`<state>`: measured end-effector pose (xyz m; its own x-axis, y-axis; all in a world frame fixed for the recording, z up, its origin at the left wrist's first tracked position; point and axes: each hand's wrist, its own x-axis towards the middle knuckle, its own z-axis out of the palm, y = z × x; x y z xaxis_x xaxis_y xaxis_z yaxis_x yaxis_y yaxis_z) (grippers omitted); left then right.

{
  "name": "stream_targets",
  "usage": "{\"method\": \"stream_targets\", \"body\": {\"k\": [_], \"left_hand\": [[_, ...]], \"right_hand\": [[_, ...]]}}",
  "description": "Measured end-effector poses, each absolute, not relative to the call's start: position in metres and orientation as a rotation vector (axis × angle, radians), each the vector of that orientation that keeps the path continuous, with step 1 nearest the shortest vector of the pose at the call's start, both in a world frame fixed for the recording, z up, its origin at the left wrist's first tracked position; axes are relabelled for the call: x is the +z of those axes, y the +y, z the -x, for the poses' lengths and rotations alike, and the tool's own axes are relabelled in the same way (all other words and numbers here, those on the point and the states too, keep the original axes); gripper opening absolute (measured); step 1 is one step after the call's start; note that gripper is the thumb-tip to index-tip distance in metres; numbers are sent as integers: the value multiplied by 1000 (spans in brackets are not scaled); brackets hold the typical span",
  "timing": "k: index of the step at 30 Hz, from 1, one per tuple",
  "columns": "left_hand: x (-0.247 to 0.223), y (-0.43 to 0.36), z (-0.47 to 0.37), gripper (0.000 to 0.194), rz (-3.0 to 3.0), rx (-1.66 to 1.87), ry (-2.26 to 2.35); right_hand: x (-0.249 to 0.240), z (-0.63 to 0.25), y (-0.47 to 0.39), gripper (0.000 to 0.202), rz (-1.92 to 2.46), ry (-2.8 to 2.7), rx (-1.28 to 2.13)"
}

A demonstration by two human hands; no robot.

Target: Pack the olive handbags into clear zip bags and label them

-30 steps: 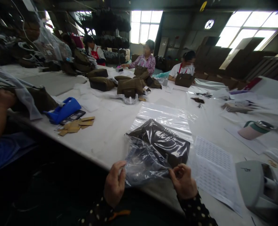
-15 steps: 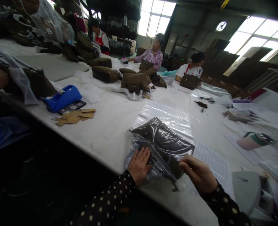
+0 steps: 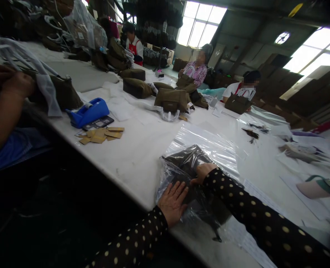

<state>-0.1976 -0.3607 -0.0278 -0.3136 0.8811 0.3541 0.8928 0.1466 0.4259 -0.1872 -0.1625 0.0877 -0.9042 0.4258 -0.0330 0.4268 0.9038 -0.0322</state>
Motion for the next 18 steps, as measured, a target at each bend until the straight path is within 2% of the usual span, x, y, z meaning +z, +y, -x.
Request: {"method": "stream_targets", "body": {"k": [5,8,13,16,18], "left_hand": [[-31,-357,199,55,1826,-811,-2317],[-32,-354,199,55,1803,-804,-2314],[-26,-354,198,53,1826,-843,-2260],[-20,-370,206,45,1610,-1110,-2257],[-16,-385,217,42,1219,-1464,-2360]], "right_hand": [[113,170,-136,51,-829,2683,229],[108,163,-136,51,-880,2761,112],[110,157,-117,38,-1006,2782,-35],[130,133,-120,29,-1135,2920,-28],[131,107,-148,29,-910,3158,-51]]}}
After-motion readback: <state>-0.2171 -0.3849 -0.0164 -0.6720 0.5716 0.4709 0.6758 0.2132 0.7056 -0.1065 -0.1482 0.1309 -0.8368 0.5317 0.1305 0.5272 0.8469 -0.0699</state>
